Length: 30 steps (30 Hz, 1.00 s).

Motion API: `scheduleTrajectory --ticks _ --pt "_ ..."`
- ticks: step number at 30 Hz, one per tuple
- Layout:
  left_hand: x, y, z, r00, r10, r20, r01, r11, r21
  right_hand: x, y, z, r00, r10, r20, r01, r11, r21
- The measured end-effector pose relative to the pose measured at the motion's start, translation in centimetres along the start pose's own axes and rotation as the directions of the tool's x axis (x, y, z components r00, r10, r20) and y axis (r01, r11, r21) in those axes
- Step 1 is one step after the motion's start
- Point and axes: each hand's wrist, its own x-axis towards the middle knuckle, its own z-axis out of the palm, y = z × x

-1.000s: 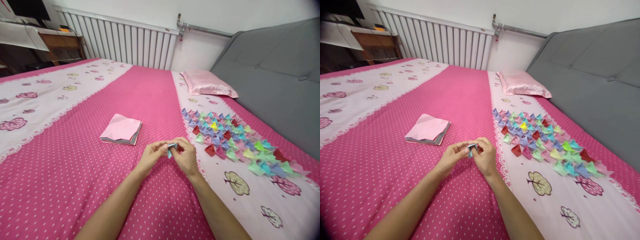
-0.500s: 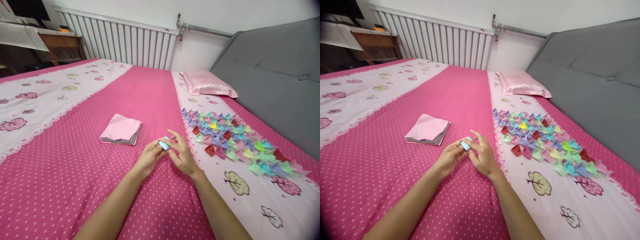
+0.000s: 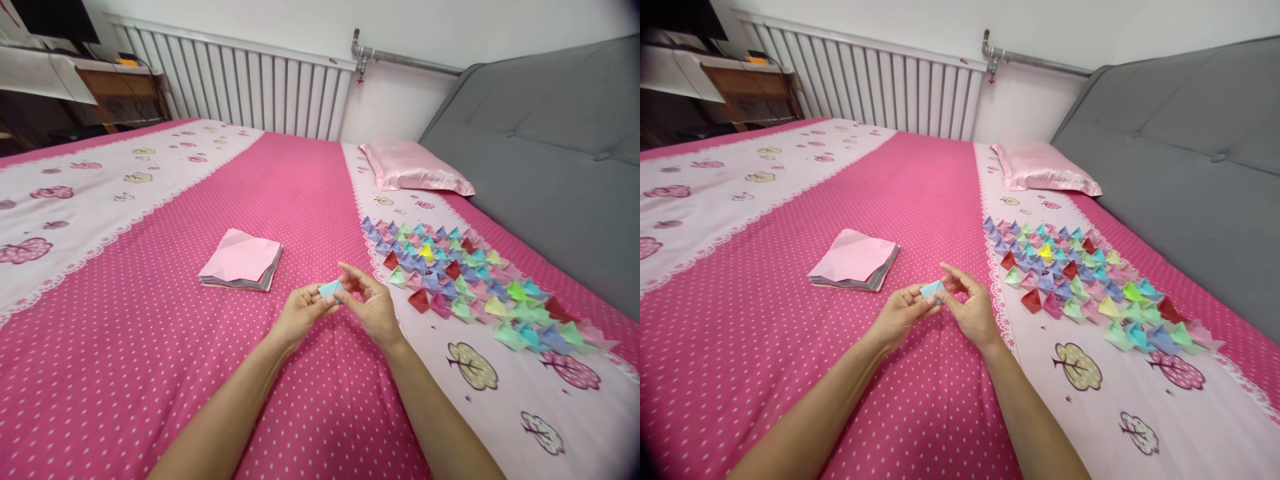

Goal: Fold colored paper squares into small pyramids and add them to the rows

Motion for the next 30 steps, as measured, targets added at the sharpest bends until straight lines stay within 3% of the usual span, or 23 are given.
scheduleTrajectory --ticks 6,14,18,24,30 --pt "-0.1 0.0 0.3 0.999 -0.022 -0.048 0.030 0.986 0.162 -0.1 -0.1 -0.3 0.985 0.160 0.059 -0.159 0.987 -0.021" --pt "-0.6 0.0 0.3 0.999 0.048 0.017 -0.051 0.958 0.281 -0.5 -1.2 0.2 0.994 0.104 -0.021 -0.104 0.994 -0.015" --pt "-0.8 0.2 0.4 0.998 0.054 0.034 -0.061 0.953 0.296 -0.6 -1.0 0.5 0.990 0.132 -0.048 -0.128 0.989 0.074" --pt "-0.5 0.3 0.5 0.999 0.033 0.027 -0.039 0.960 0.277 -0.6 -0.7 1.1 0.955 0.288 -0.065 -0.268 0.938 0.221" --pt "-0.3 0.1 0.3 0.999 -0.040 0.029 0.032 0.971 0.236 -0.5 -0.2 1.0 0.972 0.201 -0.125 -0.197 0.979 0.046"
